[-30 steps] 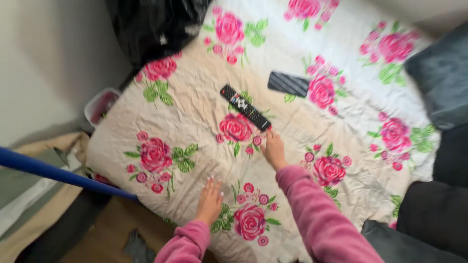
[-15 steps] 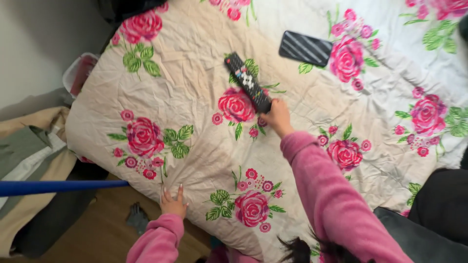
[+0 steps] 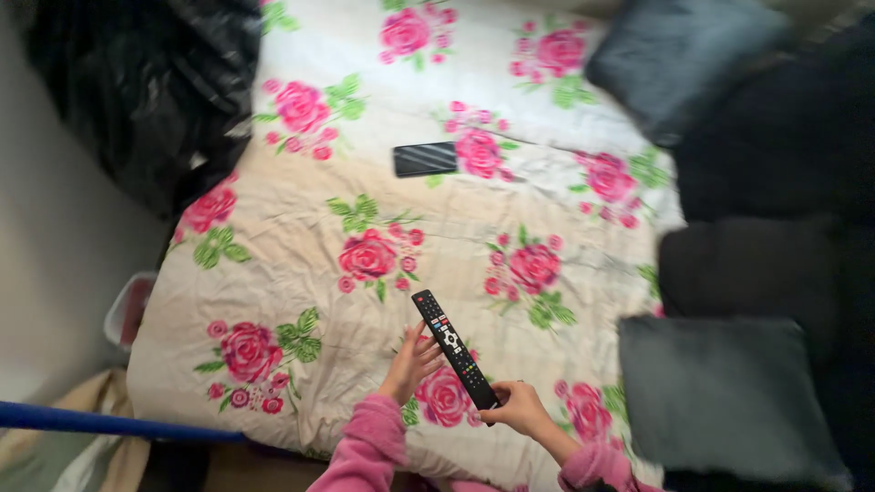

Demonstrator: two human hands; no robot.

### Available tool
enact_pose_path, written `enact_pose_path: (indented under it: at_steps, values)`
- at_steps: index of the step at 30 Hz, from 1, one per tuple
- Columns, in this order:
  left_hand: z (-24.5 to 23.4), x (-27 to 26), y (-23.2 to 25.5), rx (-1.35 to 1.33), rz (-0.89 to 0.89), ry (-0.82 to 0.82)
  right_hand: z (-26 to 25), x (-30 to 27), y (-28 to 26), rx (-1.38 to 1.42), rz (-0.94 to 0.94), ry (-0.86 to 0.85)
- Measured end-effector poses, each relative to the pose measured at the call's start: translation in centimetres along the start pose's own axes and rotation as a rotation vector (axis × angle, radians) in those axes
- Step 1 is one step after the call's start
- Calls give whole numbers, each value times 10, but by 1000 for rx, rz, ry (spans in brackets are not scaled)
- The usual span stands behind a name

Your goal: Organizing various items in a bedroom, including electronics on a bed and clothes in a closet drawer

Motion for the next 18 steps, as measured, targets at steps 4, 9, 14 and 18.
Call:
enact_pose_path:
  at_steps: [4,9,14,18]
  values:
    - [80,-24,-59,28,-11,-244,-18,-101,27,25,86,268]
    - [132,-94,-171,57,-177,-422,8,-205,80,49,136,605]
    - [138,-166,-281,199,-452,-425,85,-307,129,599,364,461]
    - [148,-209,-388,468,-658,-600,139,-361,206,803,495,669]
Point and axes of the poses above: each hand's wrist, its own x-axis towards the middle knuckle, its own z-axis out of the palm, y = z × x, the point moved 8 cm from there along x, towards the middle knuckle, and after that the axes turned 9 degrees about -x, right-handed, at the moved point
